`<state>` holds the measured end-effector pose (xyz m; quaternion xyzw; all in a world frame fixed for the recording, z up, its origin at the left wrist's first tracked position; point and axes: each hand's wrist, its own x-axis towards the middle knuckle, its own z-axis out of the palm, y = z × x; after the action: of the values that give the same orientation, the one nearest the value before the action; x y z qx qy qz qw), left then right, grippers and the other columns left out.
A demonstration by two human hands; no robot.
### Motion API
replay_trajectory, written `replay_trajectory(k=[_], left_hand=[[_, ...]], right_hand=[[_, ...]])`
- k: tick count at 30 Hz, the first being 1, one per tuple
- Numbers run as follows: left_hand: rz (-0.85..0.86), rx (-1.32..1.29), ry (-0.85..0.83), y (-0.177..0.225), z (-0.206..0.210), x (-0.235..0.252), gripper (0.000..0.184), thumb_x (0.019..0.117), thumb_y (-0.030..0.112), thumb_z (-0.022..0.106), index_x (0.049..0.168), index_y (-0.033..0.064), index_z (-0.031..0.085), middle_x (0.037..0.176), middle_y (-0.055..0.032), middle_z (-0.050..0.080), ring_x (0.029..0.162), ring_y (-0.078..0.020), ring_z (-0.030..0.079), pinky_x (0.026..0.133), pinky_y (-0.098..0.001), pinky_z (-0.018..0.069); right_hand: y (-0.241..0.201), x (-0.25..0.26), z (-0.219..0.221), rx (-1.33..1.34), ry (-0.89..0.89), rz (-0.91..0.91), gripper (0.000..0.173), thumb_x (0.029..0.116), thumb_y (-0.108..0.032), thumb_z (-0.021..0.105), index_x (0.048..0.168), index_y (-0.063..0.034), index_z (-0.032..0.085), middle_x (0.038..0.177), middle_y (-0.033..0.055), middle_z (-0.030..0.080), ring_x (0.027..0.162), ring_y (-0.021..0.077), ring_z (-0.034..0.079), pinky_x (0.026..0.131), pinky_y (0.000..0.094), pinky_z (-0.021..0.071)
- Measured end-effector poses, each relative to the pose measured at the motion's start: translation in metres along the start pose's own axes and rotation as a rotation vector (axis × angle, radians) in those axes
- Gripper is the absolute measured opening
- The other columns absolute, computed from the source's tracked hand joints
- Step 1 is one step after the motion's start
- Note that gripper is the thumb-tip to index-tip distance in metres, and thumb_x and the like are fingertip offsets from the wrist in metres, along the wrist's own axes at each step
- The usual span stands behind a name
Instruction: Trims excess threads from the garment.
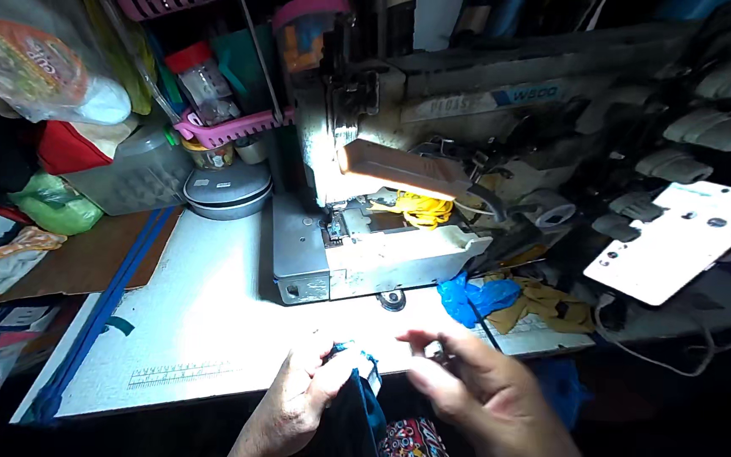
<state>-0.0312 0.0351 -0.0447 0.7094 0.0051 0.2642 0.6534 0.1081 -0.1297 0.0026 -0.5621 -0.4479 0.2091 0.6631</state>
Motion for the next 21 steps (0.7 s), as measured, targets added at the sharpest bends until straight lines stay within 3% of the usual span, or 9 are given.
replay_trajectory(k=[1,3,7,11,14,16,18,21], left_hand=[[0.002,0.051,0.015,0.004,0.001,0.002,0.026,0.1070,0.027,0.050,0.107,0.0081,0.069,0.096,0.0091,0.068,0.090,0.0084,0.061,0.083,-0.0141,0.0517],[0.014,0.178,0.049,0.011,0.005,0.004,0.023,0.1047,0.017,0.052,0.103,0.0014,0.069,0.088,0.0036,0.067,0.082,0.0066,0.061,0.076,-0.0129,0.0512],[0.127,0.405,-0.031,0.017,0.008,0.006,0.025,0.1055,0.014,0.048,0.101,-0.0036,0.065,0.083,-0.0067,0.066,0.078,-0.0001,0.061,0.074,-0.0135,0.0500],[0.131,0.564,-0.104,0.027,0.010,0.005,0.025,0.1047,0.013,0.049,0.101,-0.0045,0.066,0.083,-0.0112,0.066,0.077,-0.0080,0.061,0.074,-0.0187,0.0492],[0.123,0.614,-0.090,0.024,0.008,0.003,0.025,0.1050,0.015,0.049,0.101,-0.0035,0.066,0.084,-0.0109,0.066,0.079,-0.0102,0.062,0.077,-0.0215,0.0497],[0.112,0.597,-0.059,0.019,0.003,0.002,0.026,0.1051,0.016,0.049,0.103,-0.0030,0.067,0.086,-0.0099,0.067,0.081,-0.0074,0.062,0.078,-0.0197,0.0502],[0.070,0.520,-0.057,0.017,0.001,0.000,0.027,0.1061,0.017,0.049,0.106,-0.0038,0.067,0.088,-0.0081,0.067,0.081,-0.0019,0.062,0.077,-0.0154,0.0504],[0.076,0.446,-0.068,0.015,0.002,0.000,0.026,0.1064,0.016,0.049,0.107,-0.0048,0.065,0.087,-0.0076,0.067,0.081,-0.0003,0.061,0.076,-0.0145,0.0492]], right_hand=[[0.002,-0.002,0.006,-0.074,-0.008,0.017,0.023,0.0958,-0.009,0.065,0.116,0.0021,0.068,0.102,0.0004,0.071,0.076,-0.0055,0.060,0.065,0.0134,0.0524],[0.002,-0.005,0.015,-0.211,-0.007,0.055,0.025,0.0927,-0.009,0.070,0.113,0.0056,0.069,0.102,0.0068,0.073,0.081,-0.0014,0.066,0.070,0.0157,0.0556],[-0.001,-0.007,0.022,-0.390,0.003,0.050,0.028,0.0940,-0.014,0.071,0.115,0.0038,0.071,0.096,0.0086,0.074,0.073,0.0026,0.064,0.067,0.0175,0.0538],[0.005,-0.007,0.026,-0.513,0.067,-0.013,0.013,0.0928,-0.006,0.065,0.098,0.0022,0.074,0.080,0.0090,0.070,0.068,0.0040,0.060,0.065,0.0150,0.0504],[0.010,-0.009,0.019,-0.334,0.033,0.029,0.012,0.0950,-0.005,0.061,0.096,0.0033,0.070,0.076,0.0052,0.066,0.064,0.0009,0.058,0.061,0.0142,0.0491],[0.007,-0.011,0.012,0.006,-0.030,0.105,0.007,0.1013,-0.006,0.054,0.100,-0.0047,0.061,0.074,-0.0068,0.058,0.059,-0.0050,0.050,0.053,0.0132,0.0441],[0.006,-0.012,0.008,0.269,-0.039,0.152,0.010,0.1042,-0.009,0.051,0.108,-0.0119,0.060,0.072,-0.0136,0.057,0.056,-0.0064,0.049,0.051,0.0133,0.0437],[0.009,-0.009,0.010,0.194,0.048,0.117,0.013,0.1029,-0.007,0.051,0.109,-0.0096,0.063,0.071,-0.0142,0.055,0.054,-0.0076,0.046,0.048,0.0118,0.0411]])
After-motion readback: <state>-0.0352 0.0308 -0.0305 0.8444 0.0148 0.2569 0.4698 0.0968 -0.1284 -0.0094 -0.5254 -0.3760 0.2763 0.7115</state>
